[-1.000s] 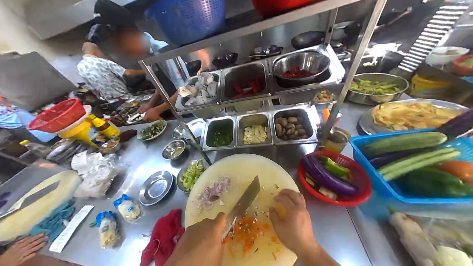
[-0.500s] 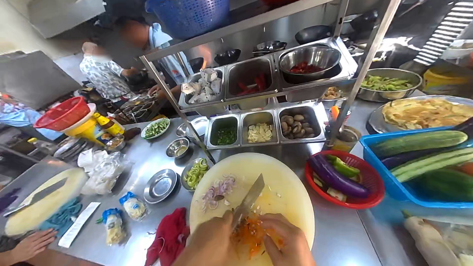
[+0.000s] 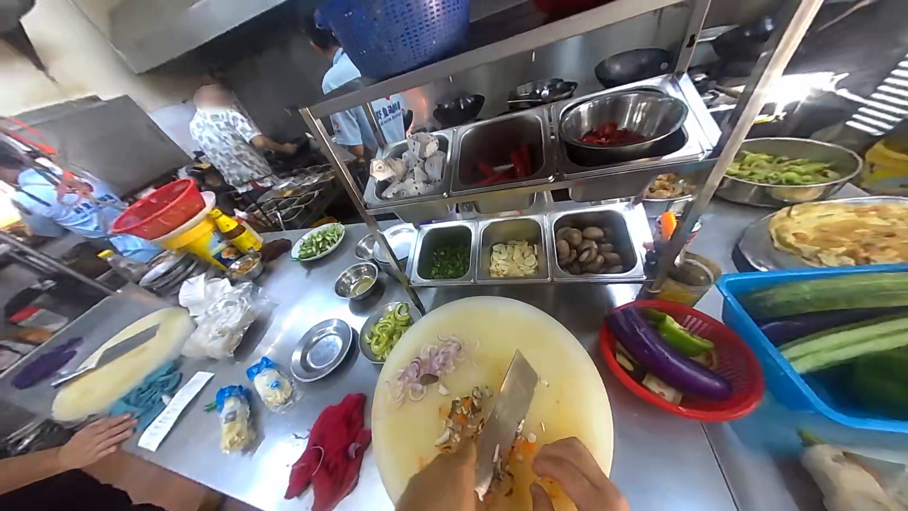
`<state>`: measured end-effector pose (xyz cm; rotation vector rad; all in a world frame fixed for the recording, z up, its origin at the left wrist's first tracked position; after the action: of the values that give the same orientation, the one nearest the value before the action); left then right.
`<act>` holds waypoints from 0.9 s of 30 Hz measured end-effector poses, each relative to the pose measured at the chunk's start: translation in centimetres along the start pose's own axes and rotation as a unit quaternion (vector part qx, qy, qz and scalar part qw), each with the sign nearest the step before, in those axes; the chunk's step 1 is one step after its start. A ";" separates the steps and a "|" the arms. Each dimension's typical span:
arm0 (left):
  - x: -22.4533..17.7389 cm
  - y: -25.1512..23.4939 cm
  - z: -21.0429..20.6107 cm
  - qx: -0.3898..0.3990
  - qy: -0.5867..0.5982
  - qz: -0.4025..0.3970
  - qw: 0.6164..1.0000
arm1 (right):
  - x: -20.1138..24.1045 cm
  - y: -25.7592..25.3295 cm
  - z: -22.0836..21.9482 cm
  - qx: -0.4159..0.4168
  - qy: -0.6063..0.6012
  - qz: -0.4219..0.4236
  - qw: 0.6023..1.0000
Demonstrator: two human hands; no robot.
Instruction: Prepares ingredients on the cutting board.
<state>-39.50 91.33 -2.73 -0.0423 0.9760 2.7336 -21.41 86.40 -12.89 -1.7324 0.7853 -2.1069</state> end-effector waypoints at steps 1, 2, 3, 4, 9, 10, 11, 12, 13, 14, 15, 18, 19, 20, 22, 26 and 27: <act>0.5 -0.4 0.3 -0.009 -0.003 -0.005 1.000 | -0.1 -0.1 0.0 0.001 -0.003 0.003 1.000; 1.1 -0.4 1.0 -0.012 -0.013 -0.013 1.000 | -0.1 -0.1 0.1 0.003 -0.001 0.004 1.000; 1.5 -0.2 1.8 -0.003 -0.026 -0.017 1.000 | -0.1 0.0 0.3 0.006 0.004 0.006 1.000; 1.6 0.1 2.3 0.013 -0.043 -0.008 0.999 | -0.1 0.1 0.5 0.007 0.010 0.008 1.000; 2.1 -0.6 2.8 -0.014 -0.080 0.017 0.997 | -0.5 -0.2 0.4 0.015 0.028 0.002 0.999; 2.6 -0.1 3.9 -0.027 -0.086 0.005 0.996 | -0.5 -0.2 0.6 0.014 0.032 0.002 0.999; 3.1 0.4 5.1 -0.034 -0.101 -0.004 0.994 | -0.5 -0.1 0.8 0.012 0.037 0.001 0.999; 3.6 0.7 6.2 -0.040 -0.125 -0.012 0.991 | -0.5 -0.2 1.0 0.011 0.041 -0.001 0.999; 4.1 0.8 7.2 -0.046 -0.154 -0.017 0.987 | -0.6 -0.3 1.2 0.009 0.044 -0.002 0.999; 4.5 0.7 8.0 -0.055 -0.183 -0.024 0.981 | -0.7 -0.5 1.3 0.003 0.047 -0.003 0.999; 4.8 0.3 8.5 -0.061 -0.215 -0.031 0.974 | -0.9 -0.7 1.4 -0.005 0.051 -0.005 0.999; 5.7 -1.6 7.6 -0.061 -0.291 -0.054 0.953 | -1.2 -1.2 1.5 -0.025 0.050 -0.009 0.998; 5.8 -2.3 6.8 -0.056 -0.302 -0.061 0.950 | -1.3 -1.4 1.5 -0.030 0.051 -0.012 0.998; 6.1 -2.9 5.6 -0.059 -0.311 -0.072 0.946 | -1.4 -1.5 1.6 -0.032 0.053 -0.017 0.998; 6.3 -3.3 3.1 -0.099 -0.314 -0.100 0.939 | -1.4 -1.5 1.8 -0.038 0.058 -0.033 0.997; 5.0 -0.9 2.5 -0.138 -0.244 -0.131 0.951 | -1.4 -1.0 1.9 -0.053 0.059 -0.055 0.995; 4.4 0.0 3.1 -0.112 -0.230 -0.124 0.959 | -1.4 -0.8 1.8 -0.053 0.058 -0.057 0.995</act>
<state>-43.59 94.26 -0.80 0.3872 0.4923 2.4417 -19.28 87.39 -13.30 -1.7601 0.8624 -2.2974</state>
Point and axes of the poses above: each hand's wrist, its own y-axis away from the middle knuckle, its own z-axis out of the back of the hand, x = y × z, the point moved 3 cm from there along -y, towards the middle knuckle, and after that the axes turned 14 degrees about -y, right-handed, at the moved point
